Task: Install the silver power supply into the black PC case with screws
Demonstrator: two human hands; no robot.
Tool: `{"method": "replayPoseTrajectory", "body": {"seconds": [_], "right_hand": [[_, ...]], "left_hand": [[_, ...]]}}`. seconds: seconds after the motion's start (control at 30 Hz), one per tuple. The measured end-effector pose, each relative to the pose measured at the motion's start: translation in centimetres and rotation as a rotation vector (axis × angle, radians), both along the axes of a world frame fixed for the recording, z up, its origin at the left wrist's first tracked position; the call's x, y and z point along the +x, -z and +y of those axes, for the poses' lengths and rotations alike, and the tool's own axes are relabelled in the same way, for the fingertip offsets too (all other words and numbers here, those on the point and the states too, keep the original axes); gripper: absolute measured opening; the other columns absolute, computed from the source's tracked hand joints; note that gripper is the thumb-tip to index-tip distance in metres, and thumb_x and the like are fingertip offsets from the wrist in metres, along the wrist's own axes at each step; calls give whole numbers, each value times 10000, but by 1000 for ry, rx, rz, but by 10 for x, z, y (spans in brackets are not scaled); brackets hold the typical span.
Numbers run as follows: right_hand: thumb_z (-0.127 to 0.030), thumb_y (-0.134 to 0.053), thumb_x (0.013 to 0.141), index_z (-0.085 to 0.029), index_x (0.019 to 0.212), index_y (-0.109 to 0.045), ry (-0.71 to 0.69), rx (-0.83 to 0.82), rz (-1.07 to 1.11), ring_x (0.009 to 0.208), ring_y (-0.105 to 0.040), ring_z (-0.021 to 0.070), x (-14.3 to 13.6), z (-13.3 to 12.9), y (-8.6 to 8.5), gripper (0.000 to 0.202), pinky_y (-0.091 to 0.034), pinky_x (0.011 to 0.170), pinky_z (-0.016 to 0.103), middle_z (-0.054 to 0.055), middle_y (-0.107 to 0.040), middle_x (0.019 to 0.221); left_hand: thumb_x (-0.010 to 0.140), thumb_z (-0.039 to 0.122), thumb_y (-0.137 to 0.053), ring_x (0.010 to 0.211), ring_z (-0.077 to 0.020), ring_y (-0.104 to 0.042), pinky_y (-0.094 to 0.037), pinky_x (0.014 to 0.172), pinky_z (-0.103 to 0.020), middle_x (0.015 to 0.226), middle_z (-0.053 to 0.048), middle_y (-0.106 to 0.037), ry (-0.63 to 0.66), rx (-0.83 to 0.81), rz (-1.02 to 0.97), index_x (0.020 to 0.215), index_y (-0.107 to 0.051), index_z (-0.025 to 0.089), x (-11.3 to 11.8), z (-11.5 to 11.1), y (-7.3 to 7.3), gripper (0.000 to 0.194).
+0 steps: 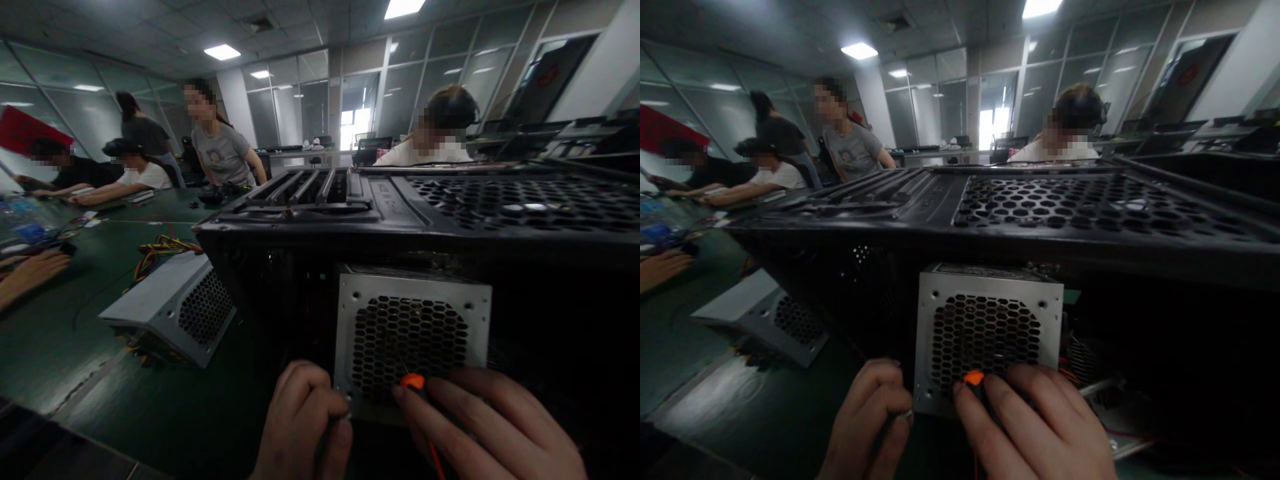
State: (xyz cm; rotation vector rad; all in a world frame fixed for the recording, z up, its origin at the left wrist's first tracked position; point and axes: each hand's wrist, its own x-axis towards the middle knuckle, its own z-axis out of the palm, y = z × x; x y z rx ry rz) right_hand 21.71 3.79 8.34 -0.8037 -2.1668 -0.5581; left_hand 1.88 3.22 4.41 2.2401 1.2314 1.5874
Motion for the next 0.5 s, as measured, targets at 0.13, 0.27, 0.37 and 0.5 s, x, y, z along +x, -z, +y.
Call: {"method": "replayPoseTrajectory", "body": {"seconds": [0.13,0.27,0.37,0.5], "right_hand": [[-189,-318,962,-194,1087,-608,-13,-27,24,886,-505,185,-2,2,3,316,-383,745,327,28,-625,943],[-149,-331,953,-196,1080,-597,35,-17,66,901,-497,201,-8,2,5,298,-360,771,343,35,-618,932],[-117,-370,932,-200,1044,-601,82,40,93,883,-505,208,-12,5,5,269,-353,767,353,40,-618,896],[-137,-365,946,-189,1009,-593,45,21,40,841,-507,176,-14,10,-5,243,-366,753,327,24,-611,851]], "left_hand": [[922,250,-326,753,-145,-440,-378,708,-301,762,-7,-422,29,-27,2,776,-449,200,-2,-3,1,198],[925,257,-316,751,-148,-437,-376,689,-300,762,-10,-421,35,-36,9,767,-449,197,-6,-5,1,214],[918,246,-332,746,-150,-446,-384,675,-300,753,-11,-433,24,-29,15,767,-460,198,-9,-6,0,203],[902,223,-348,733,-153,-457,-394,660,-296,740,-16,-445,16,-34,30,748,-471,197,-12,-7,-2,199]]}}
